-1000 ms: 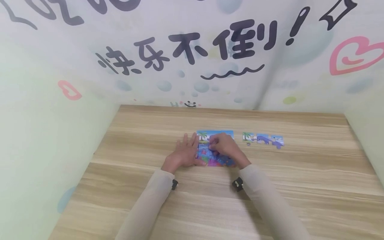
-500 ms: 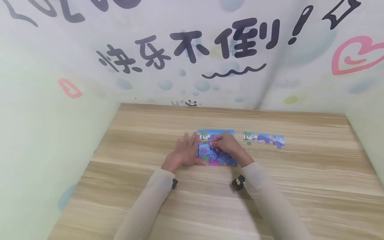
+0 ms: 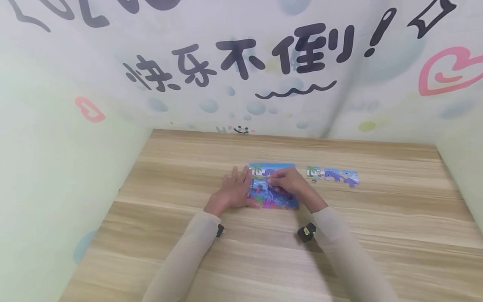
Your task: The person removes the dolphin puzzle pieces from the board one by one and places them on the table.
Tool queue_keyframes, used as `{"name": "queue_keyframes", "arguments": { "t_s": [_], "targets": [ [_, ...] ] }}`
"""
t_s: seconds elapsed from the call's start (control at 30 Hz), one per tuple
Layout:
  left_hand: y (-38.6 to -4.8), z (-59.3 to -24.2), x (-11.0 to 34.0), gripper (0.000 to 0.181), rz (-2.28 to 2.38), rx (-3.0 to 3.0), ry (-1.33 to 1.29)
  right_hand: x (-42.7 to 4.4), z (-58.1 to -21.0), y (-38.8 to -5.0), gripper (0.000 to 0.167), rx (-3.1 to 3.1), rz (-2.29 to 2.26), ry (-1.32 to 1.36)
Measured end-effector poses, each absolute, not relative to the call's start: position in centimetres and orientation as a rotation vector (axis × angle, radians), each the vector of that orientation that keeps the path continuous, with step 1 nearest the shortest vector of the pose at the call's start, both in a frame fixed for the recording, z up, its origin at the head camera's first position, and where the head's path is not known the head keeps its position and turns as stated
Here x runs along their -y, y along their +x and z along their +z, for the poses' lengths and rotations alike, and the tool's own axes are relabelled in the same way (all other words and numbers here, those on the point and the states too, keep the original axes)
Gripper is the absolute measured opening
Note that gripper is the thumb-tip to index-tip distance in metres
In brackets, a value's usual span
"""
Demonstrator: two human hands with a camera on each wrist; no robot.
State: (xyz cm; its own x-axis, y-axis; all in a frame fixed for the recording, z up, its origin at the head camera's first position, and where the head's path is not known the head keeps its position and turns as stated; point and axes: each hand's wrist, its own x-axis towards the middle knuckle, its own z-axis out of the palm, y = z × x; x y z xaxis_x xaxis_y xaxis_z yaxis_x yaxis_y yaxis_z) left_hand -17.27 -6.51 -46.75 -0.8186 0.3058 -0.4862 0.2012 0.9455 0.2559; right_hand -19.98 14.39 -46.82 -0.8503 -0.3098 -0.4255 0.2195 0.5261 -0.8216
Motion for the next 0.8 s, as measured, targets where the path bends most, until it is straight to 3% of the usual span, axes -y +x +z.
{"name": "queue_keyframes", "arguments": {
  "t_s": [0.8],
  "targets": [
    [-17.4, -46.4, 6.7, 0.113, 0.25, -2.533, 0.381, -24.0, -46.2, -18.2, 0.027, -2.312, -1.173, 0.012]
  ]
}}
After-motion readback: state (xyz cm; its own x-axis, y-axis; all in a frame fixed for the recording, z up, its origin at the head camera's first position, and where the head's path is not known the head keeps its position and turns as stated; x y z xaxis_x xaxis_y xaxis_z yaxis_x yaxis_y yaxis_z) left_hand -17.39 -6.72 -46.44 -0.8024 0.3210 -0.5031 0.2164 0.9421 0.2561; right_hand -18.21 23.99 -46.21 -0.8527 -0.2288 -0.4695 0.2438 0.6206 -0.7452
